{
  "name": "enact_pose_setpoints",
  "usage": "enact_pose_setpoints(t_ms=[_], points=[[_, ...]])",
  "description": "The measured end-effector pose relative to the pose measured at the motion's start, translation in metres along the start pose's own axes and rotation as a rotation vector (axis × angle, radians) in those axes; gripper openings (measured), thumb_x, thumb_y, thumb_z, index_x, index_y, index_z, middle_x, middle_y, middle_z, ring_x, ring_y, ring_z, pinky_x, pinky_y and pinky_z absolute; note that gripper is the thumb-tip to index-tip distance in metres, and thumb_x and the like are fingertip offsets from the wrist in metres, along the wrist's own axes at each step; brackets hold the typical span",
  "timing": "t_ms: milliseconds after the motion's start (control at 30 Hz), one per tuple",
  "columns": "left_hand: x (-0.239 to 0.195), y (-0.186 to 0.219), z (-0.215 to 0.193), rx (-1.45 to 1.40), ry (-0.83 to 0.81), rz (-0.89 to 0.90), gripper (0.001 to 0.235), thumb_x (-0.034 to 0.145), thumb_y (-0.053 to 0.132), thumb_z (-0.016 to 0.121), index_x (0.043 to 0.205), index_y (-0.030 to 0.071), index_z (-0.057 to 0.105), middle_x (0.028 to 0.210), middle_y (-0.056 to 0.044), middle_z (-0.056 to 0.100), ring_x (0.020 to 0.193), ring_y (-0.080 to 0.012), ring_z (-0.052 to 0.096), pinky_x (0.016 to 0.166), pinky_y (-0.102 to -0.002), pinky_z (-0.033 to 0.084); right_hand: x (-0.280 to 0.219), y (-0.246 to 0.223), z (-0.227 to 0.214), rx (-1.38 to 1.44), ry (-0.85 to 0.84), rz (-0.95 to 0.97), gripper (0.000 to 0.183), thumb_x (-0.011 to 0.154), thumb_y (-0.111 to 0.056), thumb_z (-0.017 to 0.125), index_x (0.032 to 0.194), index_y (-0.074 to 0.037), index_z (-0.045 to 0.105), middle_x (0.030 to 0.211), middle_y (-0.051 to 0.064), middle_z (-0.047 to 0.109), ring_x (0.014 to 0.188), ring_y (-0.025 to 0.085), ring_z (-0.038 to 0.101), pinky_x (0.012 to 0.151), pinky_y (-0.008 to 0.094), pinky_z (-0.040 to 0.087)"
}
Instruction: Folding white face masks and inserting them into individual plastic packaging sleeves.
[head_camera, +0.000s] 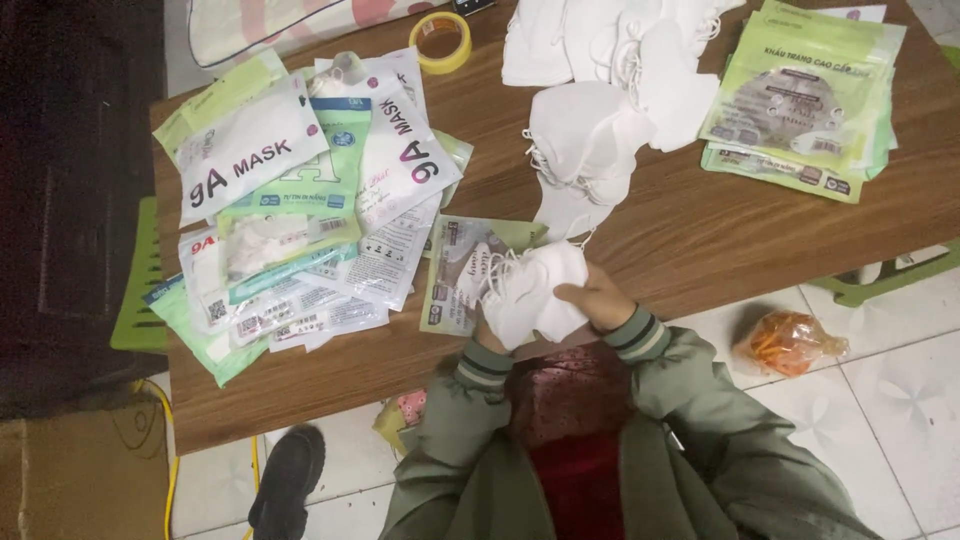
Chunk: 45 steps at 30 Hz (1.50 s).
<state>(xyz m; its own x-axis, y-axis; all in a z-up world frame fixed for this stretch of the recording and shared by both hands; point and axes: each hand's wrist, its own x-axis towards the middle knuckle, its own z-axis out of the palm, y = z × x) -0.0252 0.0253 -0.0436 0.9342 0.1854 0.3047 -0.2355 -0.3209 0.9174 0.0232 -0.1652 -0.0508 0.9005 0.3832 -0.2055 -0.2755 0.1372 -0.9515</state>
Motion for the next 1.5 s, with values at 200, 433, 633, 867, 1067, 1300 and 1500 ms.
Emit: enact_pose_setpoints(t_ms=[200, 433, 633, 867, 1067, 1300, 1500], points=[[-0.003, 0.000, -0.006, -0.149, 0.058, 0.022, 0.024, 0.093, 0.015, 0.074, 0.113, 0.003, 0.068, 0.105, -0.017, 0.075, 0.099, -0.0231, 0.071, 0.098, -0.040, 0.055, -0.001, -0.021, 0.010, -0.370, 0.023, -0.219, 0.057, 0.088, -0.004, 0.063, 0.141, 0.007, 0.049, 0.126, 0.035, 0.061, 0.122, 0.047, 0.057, 0.098, 0.063, 0.049], [-0.013, 0.002, -0.004, 0.191, 0.180, 0.108, 0.032, 0.102, 0.006, 0.053, 0.132, 0.001, 0.063, 0.114, -0.017, 0.075, 0.104, -0.0266, 0.072, 0.094, -0.040, 0.059, -0.006, -0.033, 0.025, -0.417, 0.005, -0.238, 0.049, 0.091, -0.001, 0.054, 0.140, 0.004, 0.055, 0.128, 0.032, 0.064, 0.121, 0.046, 0.060, 0.099, 0.061, 0.049], [-0.005, 0.048, -0.005, 0.086, 0.114, 0.164, 0.033, 0.094, 0.006, 0.070, 0.126, -0.003, 0.064, 0.115, -0.025, 0.072, 0.106, -0.0320, 0.071, 0.096, -0.049, 0.056, 0.001, 0.001, 0.007, -0.269, 0.040, -0.063, 0.051, 0.091, -0.005, 0.060, 0.142, -0.001, 0.056, 0.121, 0.026, 0.067, 0.112, 0.037, 0.064, 0.090, 0.056, 0.054], [-0.010, 0.038, -0.004, 0.036, 0.039, 0.121, 0.031, 0.102, 0.001, 0.050, 0.129, -0.004, 0.064, 0.120, -0.025, 0.071, 0.111, -0.0352, 0.068, 0.100, -0.050, 0.053, -0.002, 0.009, 0.018, -0.224, 0.109, -0.152, 0.074, 0.066, -0.005, 0.089, 0.135, -0.007, 0.063, 0.119, 0.017, 0.071, 0.113, 0.026, 0.063, 0.095, 0.049, 0.053], [-0.015, 0.023, -0.001, 0.061, 0.094, 0.132, 0.031, 0.104, 0.008, 0.051, 0.130, -0.004, 0.063, 0.117, -0.025, 0.071, 0.105, -0.0320, 0.071, 0.093, -0.048, 0.058, -0.024, -0.046, 0.030, -0.498, 0.323, -0.173, 0.074, 0.075, -0.017, 0.087, 0.140, -0.004, 0.056, 0.129, 0.026, 0.063, 0.125, 0.041, 0.058, 0.106, 0.057, 0.047], [-0.027, 0.023, 0.013, 0.178, 0.107, 0.205, 0.034, 0.105, 0.009, 0.049, 0.134, -0.006, 0.059, 0.118, -0.029, 0.069, 0.106, -0.0336, 0.070, 0.090, -0.047, 0.059, -0.030, -0.040, 0.033, -0.378, 0.452, -0.200, 0.063, 0.078, -0.011, 0.085, 0.132, 0.004, 0.056, 0.120, 0.032, 0.064, 0.115, 0.046, 0.062, 0.096, 0.062, 0.051], [-0.035, -0.011, 0.022, 0.254, 0.098, 0.257, 0.036, 0.104, 0.011, 0.050, 0.135, -0.005, 0.060, 0.120, -0.027, 0.069, 0.106, -0.0311, 0.071, 0.090, -0.042, 0.060, -0.042, -0.077, 0.055, 0.198, 0.562, 0.011, 0.056, 0.082, -0.011, 0.081, 0.131, -0.001, 0.057, 0.115, 0.015, 0.066, 0.103, 0.028, 0.063, 0.087, 0.051, 0.057]])
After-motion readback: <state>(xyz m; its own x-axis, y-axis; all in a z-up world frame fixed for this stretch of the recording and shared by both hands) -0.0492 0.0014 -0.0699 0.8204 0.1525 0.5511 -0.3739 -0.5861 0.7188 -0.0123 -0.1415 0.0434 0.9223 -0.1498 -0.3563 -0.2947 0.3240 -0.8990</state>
